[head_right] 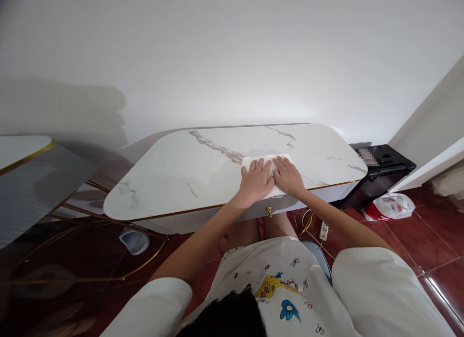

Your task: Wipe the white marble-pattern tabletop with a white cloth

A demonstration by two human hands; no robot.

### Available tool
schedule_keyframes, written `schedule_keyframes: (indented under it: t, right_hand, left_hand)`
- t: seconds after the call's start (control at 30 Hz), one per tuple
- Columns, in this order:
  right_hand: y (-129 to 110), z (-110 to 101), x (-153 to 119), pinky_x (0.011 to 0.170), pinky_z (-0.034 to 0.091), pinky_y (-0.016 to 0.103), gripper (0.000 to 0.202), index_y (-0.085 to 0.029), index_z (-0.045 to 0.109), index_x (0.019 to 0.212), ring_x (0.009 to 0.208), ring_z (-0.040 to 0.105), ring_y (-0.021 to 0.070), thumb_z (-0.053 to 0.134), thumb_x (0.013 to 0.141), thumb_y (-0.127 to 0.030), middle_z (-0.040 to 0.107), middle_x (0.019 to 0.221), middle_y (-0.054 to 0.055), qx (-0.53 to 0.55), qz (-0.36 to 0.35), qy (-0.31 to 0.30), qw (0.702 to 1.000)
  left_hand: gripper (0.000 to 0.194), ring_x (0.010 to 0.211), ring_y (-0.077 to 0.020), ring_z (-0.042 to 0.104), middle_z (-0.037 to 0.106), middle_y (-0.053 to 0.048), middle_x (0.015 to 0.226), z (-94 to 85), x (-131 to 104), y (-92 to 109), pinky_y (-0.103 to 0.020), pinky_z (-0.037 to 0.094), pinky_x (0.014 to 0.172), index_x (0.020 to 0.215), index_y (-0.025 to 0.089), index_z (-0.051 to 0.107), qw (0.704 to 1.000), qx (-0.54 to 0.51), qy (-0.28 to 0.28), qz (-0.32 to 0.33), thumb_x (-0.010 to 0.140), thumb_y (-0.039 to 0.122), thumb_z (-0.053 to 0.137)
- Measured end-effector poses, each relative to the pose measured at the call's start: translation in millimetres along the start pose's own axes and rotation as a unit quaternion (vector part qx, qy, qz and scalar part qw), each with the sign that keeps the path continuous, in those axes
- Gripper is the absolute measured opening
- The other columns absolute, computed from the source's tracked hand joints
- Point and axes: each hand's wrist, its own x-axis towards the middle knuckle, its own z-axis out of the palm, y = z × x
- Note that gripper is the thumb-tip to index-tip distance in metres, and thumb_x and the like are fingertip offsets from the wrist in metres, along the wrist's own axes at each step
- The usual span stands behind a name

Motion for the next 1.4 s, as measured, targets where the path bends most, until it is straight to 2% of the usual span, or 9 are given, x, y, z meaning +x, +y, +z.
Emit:
schedule_keyframes:
  t: [0.27,0.4,0.57,0.83,0.97,1.13,1.4]
  right_hand:
    - [-47,1,-3,0.118,0.031,0.045,0.057,-0.011,0.041,0.149,0.146,0.032,0.0277,0.026,0.095,-0.023,0.04,0.157,0.01,-0.038,0.019,-0.014,0.999]
    - [-50,2,8,0.118,0.03,0.044,0.057,-0.012,0.042,0.148,0.146,0.032,0.0276,0.028,0.094,-0.023,0.041,0.156,0.009,-0.031,0.011,-0.025,0.999]
    - [-38,7,48,0.117,0.032,0.045,0.057,-0.012,0.041,0.148,0.146,0.033,0.0273,0.027,0.094,-0.023,0.04,0.156,0.01,-0.021,0.002,-0.025,0.999]
    - [-21,26,133,0.115,0.031,0.041,0.056,-0.008,0.041,0.146,0.144,0.033,0.027,0.026,0.094,-0.021,0.04,0.156,0.012,-0.033,0.016,-0.001,0.999]
    - [-12,34,173,0.113,0.033,0.041,0.055,-0.01,0.043,0.145,0.142,0.035,0.0274,0.027,0.094,-0.022,0.04,0.156,0.012,-0.03,0.01,-0.003,0.999]
    - [-3,42,209,0.114,0.032,0.041,0.053,-0.012,0.045,0.143,0.141,0.038,0.0264,0.028,0.094,-0.022,0.043,0.154,0.011,-0.024,-0.002,0.008,1.0]
    - [4,52,253,0.111,0.035,0.042,0.05,-0.014,0.048,0.139,0.136,0.041,0.0271,0.029,0.094,-0.021,0.048,0.149,0.011,-0.005,0.003,0.017,1.0]
  left_hand:
    - [0.058,0.146,-0.0326,0.028,0.032,-0.012,0.16,-8.4,-16,-29,-0.061,0.027,0.114,0.151,0.019,0.035,0.999,0.032,0.006,-0.003,0.095,0.033,0.029]
    - [0.058,0.146,-0.0331,0.027,0.032,-0.012,0.16,-8.3,-9,-36,-0.06,0.028,0.114,0.151,0.02,0.034,0.999,0.048,-0.005,-0.014,0.095,0.033,0.029]
    - [0.055,0.145,-0.0328,0.028,0.034,-0.013,0.158,-3.9,28,-50,-0.06,0.027,0.114,0.149,0.02,0.036,0.999,0.039,0.013,-0.006,0.096,0.034,0.028]
    - [0.049,0.14,-0.0298,0.034,0.042,-0.012,0.152,-1.3,111,-89,-0.058,0.029,0.112,0.14,0.022,0.046,0.999,0.004,0.05,0.019,0.093,0.031,0.035]
    - [0.047,0.138,-0.0292,0.036,0.045,-0.01,0.15,0.2,148,-105,-0.058,0.03,0.111,0.138,0.025,0.047,0.998,-0.013,0.057,0.005,0.093,0.035,0.037]
    - [0.047,0.139,-0.0286,0.036,0.045,-0.009,0.15,-0.5,178,-118,-0.057,0.03,0.111,0.138,0.025,0.047,0.998,-0.017,0.057,-0.015,0.093,0.036,0.036]
    - [0.047,0.139,-0.0271,0.036,0.046,-0.007,0.149,-3.2,219,-137,-0.057,0.029,0.113,0.138,0.027,0.046,0.999,-0.017,0.048,-0.014,0.094,0.038,0.035]
